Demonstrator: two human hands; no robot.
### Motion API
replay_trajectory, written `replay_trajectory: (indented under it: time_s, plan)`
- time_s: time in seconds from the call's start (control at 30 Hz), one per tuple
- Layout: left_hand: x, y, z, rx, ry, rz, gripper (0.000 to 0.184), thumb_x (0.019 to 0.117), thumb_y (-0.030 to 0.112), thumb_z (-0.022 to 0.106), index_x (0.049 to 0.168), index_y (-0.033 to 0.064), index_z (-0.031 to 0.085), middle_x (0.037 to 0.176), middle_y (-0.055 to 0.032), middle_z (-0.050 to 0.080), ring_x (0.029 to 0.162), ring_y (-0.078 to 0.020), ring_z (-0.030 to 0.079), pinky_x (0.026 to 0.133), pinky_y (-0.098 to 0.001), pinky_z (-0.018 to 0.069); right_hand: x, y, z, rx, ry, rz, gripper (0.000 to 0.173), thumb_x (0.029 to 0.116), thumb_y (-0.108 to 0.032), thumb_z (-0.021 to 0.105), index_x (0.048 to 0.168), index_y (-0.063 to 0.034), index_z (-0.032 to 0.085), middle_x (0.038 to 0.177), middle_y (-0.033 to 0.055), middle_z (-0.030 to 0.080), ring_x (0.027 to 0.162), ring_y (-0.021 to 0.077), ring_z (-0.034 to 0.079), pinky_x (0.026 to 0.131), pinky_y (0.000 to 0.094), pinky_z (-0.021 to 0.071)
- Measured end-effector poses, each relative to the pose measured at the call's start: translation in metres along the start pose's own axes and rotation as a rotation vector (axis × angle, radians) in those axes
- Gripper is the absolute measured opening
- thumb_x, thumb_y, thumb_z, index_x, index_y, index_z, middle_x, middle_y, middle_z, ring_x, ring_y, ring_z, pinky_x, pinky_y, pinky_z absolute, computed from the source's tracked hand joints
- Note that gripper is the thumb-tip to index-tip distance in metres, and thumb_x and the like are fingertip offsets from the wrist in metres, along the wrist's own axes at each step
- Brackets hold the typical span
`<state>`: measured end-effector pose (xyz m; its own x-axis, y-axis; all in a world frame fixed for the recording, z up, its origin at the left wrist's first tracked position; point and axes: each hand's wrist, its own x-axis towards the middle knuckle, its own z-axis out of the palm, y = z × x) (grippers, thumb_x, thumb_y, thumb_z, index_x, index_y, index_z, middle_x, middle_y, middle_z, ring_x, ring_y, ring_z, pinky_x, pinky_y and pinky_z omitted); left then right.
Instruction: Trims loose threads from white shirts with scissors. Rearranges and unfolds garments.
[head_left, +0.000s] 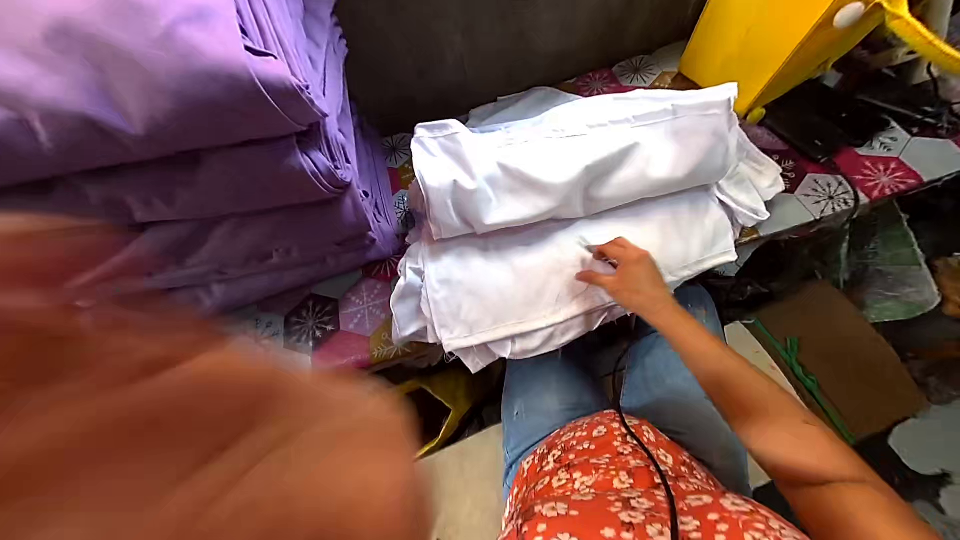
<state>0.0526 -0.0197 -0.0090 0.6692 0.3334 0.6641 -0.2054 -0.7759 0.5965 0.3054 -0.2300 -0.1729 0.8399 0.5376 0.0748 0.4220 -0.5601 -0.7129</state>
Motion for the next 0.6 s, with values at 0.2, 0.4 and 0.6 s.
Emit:
replay_trajectory:
  time_s: [0.2,0.4,0.6]
  plan:
    - [-0.04,-0.115,0.179,-0.106,-0.589,-0.373,0.098,0.0769,0.038,0.089,0.152,-0.0035,0.042,0.152,-0.0242,0.047,0.135,-0.0396,0.05,0.107,-0.0579,0.0441,-0.007,-0.027,0.015,0.253,-0.117,0.06,0.011,0.0999,-0.006,0.063,0.099,0.0017,0.07,0.084,0.0107,0.07,0.074,0.0181,0.066,0.073,0.0399,0.0552]
    - [-0.073,-0.094,0.215,-0.345,-0.414,-0.389,0.021,0.0894,0.01,0.073,0.104,-0.006,0.072,0.103,-0.0182,0.071,0.092,-0.0214,0.07,0.084,-0.0391,0.0582,-0.02,-0.067,0.006,0.469,-0.173,-0.086,0.005,0.0956,-0.007,0.067,0.094,-0.004,0.07,0.073,-0.0023,0.062,0.06,0.0001,0.053,0.057,0.0187,0.0468]
    - [-0.077,-0.103,0.226,-0.204,-0.473,-0.27,0.013,0.0929,0.014,0.072,0.1,0.011,0.082,0.122,-0.0128,0.07,0.098,-0.0269,0.065,0.085,-0.0451,0.0529,-0.015,-0.044,-0.011,0.574,-0.072,0.114,0.004,0.0973,-0.006,0.067,0.095,-0.0059,0.07,0.077,-0.0034,0.065,0.059,-0.0011,0.052,0.055,0.0155,0.0429]
